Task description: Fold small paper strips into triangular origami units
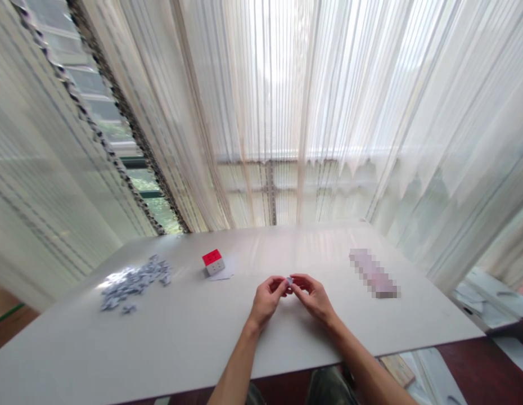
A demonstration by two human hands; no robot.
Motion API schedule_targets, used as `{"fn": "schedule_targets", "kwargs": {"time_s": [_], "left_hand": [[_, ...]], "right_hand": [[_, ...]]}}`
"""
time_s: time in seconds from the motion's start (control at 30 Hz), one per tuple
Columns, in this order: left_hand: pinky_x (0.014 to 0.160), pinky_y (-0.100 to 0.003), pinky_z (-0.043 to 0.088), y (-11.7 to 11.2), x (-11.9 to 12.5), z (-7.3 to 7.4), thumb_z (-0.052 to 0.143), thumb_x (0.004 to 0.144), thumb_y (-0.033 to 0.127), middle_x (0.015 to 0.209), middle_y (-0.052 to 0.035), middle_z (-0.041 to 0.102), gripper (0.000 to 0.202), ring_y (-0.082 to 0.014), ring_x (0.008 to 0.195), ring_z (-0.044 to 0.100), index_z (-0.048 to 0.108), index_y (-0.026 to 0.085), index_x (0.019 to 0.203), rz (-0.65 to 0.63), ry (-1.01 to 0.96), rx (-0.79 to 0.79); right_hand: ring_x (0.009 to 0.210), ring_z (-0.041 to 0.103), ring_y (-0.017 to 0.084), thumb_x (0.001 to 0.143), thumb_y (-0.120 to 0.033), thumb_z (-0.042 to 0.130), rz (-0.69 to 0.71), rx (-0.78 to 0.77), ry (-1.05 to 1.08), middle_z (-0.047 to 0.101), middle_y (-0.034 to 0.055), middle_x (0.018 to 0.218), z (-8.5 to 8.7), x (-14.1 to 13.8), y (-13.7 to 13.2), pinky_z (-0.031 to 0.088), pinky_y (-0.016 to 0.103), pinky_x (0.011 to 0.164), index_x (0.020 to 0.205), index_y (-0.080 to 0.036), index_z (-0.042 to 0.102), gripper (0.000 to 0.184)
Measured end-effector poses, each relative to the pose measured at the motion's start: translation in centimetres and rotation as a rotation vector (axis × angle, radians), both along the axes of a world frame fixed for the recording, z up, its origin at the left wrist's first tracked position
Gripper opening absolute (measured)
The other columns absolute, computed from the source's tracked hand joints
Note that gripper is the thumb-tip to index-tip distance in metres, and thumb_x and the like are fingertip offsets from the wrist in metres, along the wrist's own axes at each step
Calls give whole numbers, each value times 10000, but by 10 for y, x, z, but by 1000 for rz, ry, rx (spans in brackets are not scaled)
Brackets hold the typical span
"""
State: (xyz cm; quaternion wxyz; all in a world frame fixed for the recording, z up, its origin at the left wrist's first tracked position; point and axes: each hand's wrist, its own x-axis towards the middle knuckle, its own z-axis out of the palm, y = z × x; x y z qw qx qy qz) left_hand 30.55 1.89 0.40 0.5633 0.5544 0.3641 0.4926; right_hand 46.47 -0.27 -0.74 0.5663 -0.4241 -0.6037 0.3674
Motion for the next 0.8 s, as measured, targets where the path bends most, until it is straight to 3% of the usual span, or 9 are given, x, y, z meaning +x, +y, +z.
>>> {"fn": "schedule_targets", "kwargs": {"time_s": [0.23, 0.57, 0.8], "left_hand": [[677, -279, 525, -1, 0, 1, 678, 779, 434, 765, -74, 712, 335, -173, 709, 659, 680, 118, 890, -16, -11, 7], [666, -272, 519, -3, -1, 2, 637, 809, 449, 739, -56, 699, 330, -162, 681, 645, 671, 122, 844, 31, 23, 68], [735, -307, 534, -4, 3, 0, 647, 795, 453, 870, -77, 714, 319, -207, 823, 675, 635, 147, 885, 16, 55, 96]], "right_hand": [[801, 677, 211, 819, -433, 638, 3, -19, -44, 717, 74, 890, 1, 1, 0, 534, 343, 724, 1068, -182, 652, 354], [616, 605, 155, 804, -430, 644, -48, -21, -132, 695, 39, 743, 1, 0, -3, 464, 259, 549, 836, -174, 680, 261], [691, 637, 190, 830, -452, 607, -92, -12, -102, 710, 57, 802, 0, 0, 0, 508, 302, 627, 896, -188, 681, 283]]}}
